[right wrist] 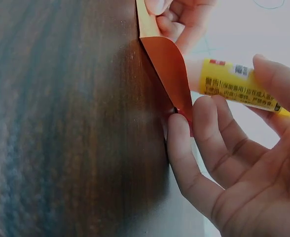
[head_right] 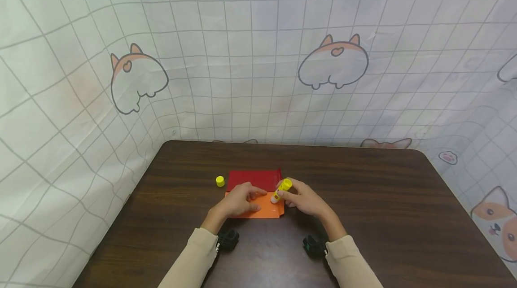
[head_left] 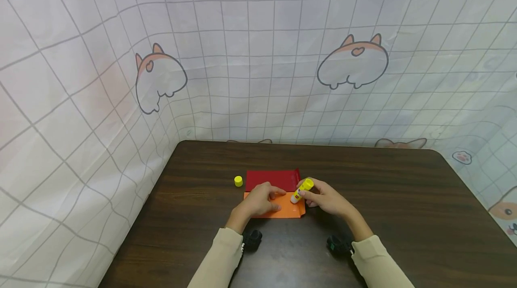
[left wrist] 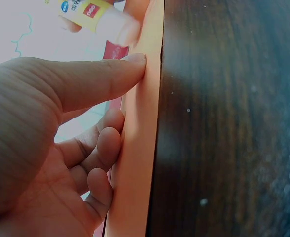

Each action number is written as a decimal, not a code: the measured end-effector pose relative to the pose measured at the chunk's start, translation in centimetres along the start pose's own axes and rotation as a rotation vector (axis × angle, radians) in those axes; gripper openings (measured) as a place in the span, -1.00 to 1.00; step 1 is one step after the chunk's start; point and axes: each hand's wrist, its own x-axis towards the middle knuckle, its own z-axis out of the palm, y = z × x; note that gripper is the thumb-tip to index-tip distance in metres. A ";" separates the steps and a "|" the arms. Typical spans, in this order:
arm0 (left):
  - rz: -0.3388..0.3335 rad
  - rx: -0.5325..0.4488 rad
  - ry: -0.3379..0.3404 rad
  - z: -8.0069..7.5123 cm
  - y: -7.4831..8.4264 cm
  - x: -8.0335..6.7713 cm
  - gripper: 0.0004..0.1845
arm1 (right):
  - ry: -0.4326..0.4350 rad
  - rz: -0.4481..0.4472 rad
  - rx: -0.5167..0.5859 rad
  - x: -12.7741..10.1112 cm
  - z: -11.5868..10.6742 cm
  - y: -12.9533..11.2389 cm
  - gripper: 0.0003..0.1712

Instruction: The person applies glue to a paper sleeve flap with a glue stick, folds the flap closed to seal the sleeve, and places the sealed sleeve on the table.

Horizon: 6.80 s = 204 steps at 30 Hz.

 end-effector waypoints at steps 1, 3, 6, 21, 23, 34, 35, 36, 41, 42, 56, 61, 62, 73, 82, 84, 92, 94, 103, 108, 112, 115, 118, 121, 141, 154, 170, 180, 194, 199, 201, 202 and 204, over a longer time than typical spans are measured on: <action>0.000 -0.001 0.001 0.0 0.0 0.0 -0.53 | 0.003 0.003 0.001 0.0 0.0 0.0 -0.55; 0.001 -0.001 0.002 0.0 0.0 0.0 -0.53 | 0.003 0.001 -0.001 0.1 0.0 0.0 -0.54; 0.004 0.003 0.003 0.0 0.0 0.0 -0.54 | 0.008 0.011 -0.001 0.1 0.0 0.1 -0.55; 0.004 0.005 0.004 0.0 -0.1 0.0 -0.54 | 0.018 0.006 -0.002 0.2 0.2 0.0 -0.54; 0.004 0.007 0.004 0.0 -0.1 0.0 -0.54 | 0.020 0.009 -0.007 0.2 0.3 0.0 -0.55; -0.001 0.001 0.005 0.0 -0.1 0.1 -0.54 | 0.017 0.011 -0.013 0.2 0.2 0.0 -0.55; -0.003 0.001 0.005 0.0 -0.1 0.1 -0.54 | 0.016 0.013 -0.013 0.2 0.2 0.0 -0.55; -0.005 0.001 0.005 0.0 -0.1 0.1 -0.54 | 0.015 0.015 -0.011 0.2 0.2 0.0 -0.56; -0.013 0.001 0.001 0.0 -0.1 0.1 -0.54 | 0.004 0.008 -0.010 0.2 0.0 0.1 -0.56; -0.012 -0.001 0.000 0.0 -0.1 0.1 -0.54 | 0.002 0.007 -0.005 0.1 0.0 0.1 -0.56; -0.002 0.009 0.006 0.2 -0.2 0.2 -0.54 | -0.014 0.021 -0.003 0.0 -0.1 0.3 -0.61; -0.005 0.009 0.006 0.2 -0.2 0.2 -0.54 | -0.031 0.017 -0.004 0.0 -0.1 0.2 -0.63; -0.006 0.010 0.006 0.2 -0.2 0.2 -0.54 | -0.035 0.016 -0.003 0.0 -0.1 0.1 -0.64; 0.002 0.015 0.003 0.1 -0.1 0.0 -0.53 | -0.046 0.035 -0.021 -0.3 0.0 -0.3 -0.66; 0.000 0.015 0.006 0.1 -0.1 0.1 -0.53 | -0.061 0.020 -0.013 -0.2 0.0 -0.2 -0.69; -0.004 0.017 0.005 0.1 -0.2 0.1 -0.54 | -0.065 0.017 -0.017 -0.2 0.0 -0.3 -0.69; -0.013 0.008 0.003 0.1 -0.1 0.1 -0.54 | -0.068 0.025 -0.031 -0.3 0.1 -0.3 -0.66; -0.012 0.008 0.004 0.1 -0.1 0.1 -0.54 | -0.068 0.019 -0.034 -0.3 0.1 -0.3 -0.65; 0.017 0.000 -0.002 0.1 -0.1 -0.1 -0.53 | -0.065 -0.013 0.001 -0.1 0.0 0.3 -0.64; 0.020 0.004 0.000 0.2 -0.1 -0.1 -0.54 | -0.048 -0.023 0.015 0.0 -0.1 0.3 -0.65; 0.023 0.003 0.004 0.1 -0.1 -0.1 -0.54 | -0.035 -0.030 0.021 -0.1 -0.2 0.1 -0.65; 0.028 0.000 0.007 0.1 -0.1 -0.1 -0.54 | -0.024 -0.028 0.015 -0.1 -0.2 0.0 -0.63; 0.028 0.001 0.011 0.1 -0.1 -0.1 -0.54 | -0.011 -0.018 0.005 -0.1 -0.1 0.0 -0.57; 0.027 0.002 0.012 0.1 0.0 -0.2 -0.53 | 0.012 0.010 0.009 -0.2 -0.1 0.0 -0.53; 0.008 0.002 0.012 -0.1 -0.2 0.0 -0.54 | 0.042 0.027 0.017 0.0 0.1 -0.4 -0.48; 0.017 -0.019 0.021 0.1 -0.2 -0.2 -0.56 | 0.027 0.019 0.013 -0.1 0.2 -0.5 -0.52; 0.024 -0.025 0.020 0.1 -0.3 -0.2 -0.56 | 0.025 0.042 0.030 0.0 0.2 0.1 -0.54; 0.023 -0.027 0.020 0.3 -0.4 -0.1 -0.55 | 0.023 0.058 0.001 -0.1 0.3 -0.3 -0.55; 0.015 -0.025 0.023 0.4 -0.5 0.0 -0.56 | 0.008 0.066 -0.021 -0.3 0.1 -0.5 -0.52; 0.011 -0.024 0.019 0.3 -0.3 -0.1 -0.56 | 0.000 0.064 -0.028 -0.2 0.1 -0.6 -0.57; 0.007 -0.028 0.019 0.2 -0.2 -0.1 -0.56 | -0.002 0.066 -0.030 -0.2 0.0 -0.6 -0.58; 0.005 -0.030 0.020 0.2 -0.2 -0.1 -0.56 | -0.001 0.066 -0.032 -0.2 0.0 -0.6 -0.58; 0.002 -0.035 0.022 0.2 -0.1 -0.2 -0.56 | 0.000 0.064 -0.030 -0.2 0.0 -0.6 -0.58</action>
